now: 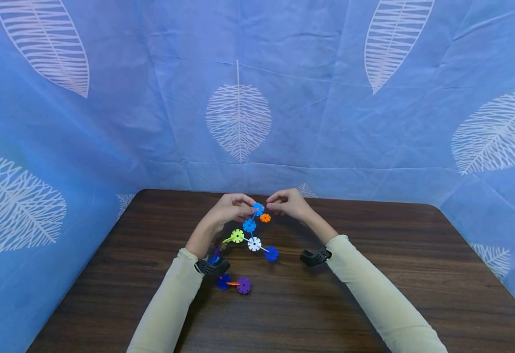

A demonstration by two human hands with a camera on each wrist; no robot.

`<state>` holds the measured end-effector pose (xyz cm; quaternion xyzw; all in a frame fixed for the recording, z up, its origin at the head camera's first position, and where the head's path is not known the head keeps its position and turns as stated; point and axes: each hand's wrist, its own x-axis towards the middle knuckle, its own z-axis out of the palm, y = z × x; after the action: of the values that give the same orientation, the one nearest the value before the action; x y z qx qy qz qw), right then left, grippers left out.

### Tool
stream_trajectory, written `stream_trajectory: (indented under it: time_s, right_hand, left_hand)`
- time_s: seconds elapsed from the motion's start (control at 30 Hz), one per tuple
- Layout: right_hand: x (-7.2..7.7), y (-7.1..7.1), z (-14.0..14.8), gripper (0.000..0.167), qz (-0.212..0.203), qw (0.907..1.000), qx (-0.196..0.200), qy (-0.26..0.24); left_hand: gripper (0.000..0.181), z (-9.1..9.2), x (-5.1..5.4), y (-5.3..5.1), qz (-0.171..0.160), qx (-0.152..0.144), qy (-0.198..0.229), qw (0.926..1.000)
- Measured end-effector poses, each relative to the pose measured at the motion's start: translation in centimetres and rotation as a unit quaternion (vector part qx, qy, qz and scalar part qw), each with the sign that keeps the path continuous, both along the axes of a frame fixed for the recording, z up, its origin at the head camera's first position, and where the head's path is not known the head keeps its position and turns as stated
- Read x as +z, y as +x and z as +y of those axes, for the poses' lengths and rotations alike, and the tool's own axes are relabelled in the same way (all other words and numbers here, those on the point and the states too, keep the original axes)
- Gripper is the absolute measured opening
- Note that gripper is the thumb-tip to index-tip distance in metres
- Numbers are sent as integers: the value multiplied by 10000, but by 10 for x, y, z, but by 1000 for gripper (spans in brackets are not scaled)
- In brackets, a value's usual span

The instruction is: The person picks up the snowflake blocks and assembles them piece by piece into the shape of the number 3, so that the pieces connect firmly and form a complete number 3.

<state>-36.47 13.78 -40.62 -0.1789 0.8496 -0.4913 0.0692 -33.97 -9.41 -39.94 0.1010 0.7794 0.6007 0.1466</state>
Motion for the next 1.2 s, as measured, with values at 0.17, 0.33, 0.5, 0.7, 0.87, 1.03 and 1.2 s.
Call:
stream_trajectory:
  time_s: [0.17,0.33,0.5,0.7,0.87,1.03,1.2]
  right_hand:
    - [-19,-12,5,25,-18,9977,268,619]
    - [-29,-20,2,29,-43,9926,375,1151]
    - [-35,-26,-3,30,3,9908,376,1297]
    - [-39,-29,-10,22,165,9903,327,1339]
    - [-36,-23,-7,21,54,9930,211,1158]
    - [-30,-14,-2,13,-136,9974,135,696]
    - [-20,-5,0,17,-57,9999,-58,100]
  left_hand:
    - [27,-4,-1,-1,-25,-50,33,10000]
    - [22,-5,-3,-1,-48,-82,126,9999]
    - [24,-5,-5,-3,-102,-55,145,9998]
    - [31,-5,-4,-4,-157,-7,241,9996]
    - [29,-4,-3,-4,-161,87,352,9992]
    - [25,-3,-4,-4,-185,275,536,9980]
    - [21,0,-5,-5,-217,421,618,9970]
